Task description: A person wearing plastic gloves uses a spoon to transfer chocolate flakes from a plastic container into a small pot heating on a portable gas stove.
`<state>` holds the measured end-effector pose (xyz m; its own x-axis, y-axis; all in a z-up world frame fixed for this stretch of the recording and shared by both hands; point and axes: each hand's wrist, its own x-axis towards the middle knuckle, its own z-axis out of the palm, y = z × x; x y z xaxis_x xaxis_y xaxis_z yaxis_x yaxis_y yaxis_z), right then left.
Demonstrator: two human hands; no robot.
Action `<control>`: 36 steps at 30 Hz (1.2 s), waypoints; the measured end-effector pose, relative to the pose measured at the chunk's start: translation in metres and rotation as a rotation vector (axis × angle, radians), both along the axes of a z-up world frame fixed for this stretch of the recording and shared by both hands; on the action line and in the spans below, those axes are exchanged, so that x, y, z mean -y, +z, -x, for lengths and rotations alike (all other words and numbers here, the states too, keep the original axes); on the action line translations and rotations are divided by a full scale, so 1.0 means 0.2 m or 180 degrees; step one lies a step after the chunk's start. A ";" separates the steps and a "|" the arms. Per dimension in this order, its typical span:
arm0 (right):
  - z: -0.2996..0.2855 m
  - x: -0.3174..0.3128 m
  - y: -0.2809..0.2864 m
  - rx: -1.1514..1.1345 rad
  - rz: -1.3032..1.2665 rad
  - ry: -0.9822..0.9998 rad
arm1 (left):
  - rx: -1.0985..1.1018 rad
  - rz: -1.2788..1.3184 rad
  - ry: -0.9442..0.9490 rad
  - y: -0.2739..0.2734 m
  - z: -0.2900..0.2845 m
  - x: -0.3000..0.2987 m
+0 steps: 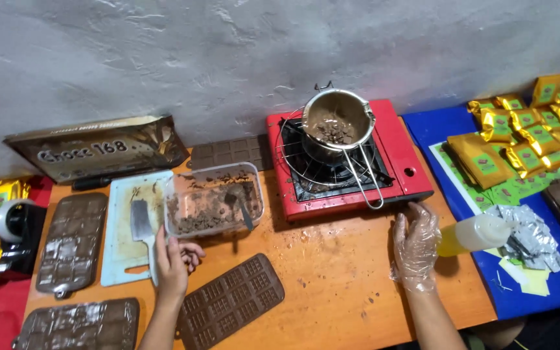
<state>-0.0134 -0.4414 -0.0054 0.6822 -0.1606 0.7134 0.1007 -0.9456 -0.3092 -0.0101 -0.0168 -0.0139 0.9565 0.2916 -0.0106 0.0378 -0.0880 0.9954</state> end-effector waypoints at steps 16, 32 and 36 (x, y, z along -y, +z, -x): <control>0.01 0.04 -0.09 0.0065 0.0028 -0.0132 | -0.0096 0.0142 -0.0113 0.01 -0.01 0.04; -0.16 -0.98 0.25 0.0352 0.0814 0.2480 | 0.0168 0.0466 -0.0162 -0.06 -0.05 0.01; -0.26 -1.00 0.25 0.0564 0.0894 0.2568 | 0.0201 0.0488 -0.0176 -0.05 -0.05 0.01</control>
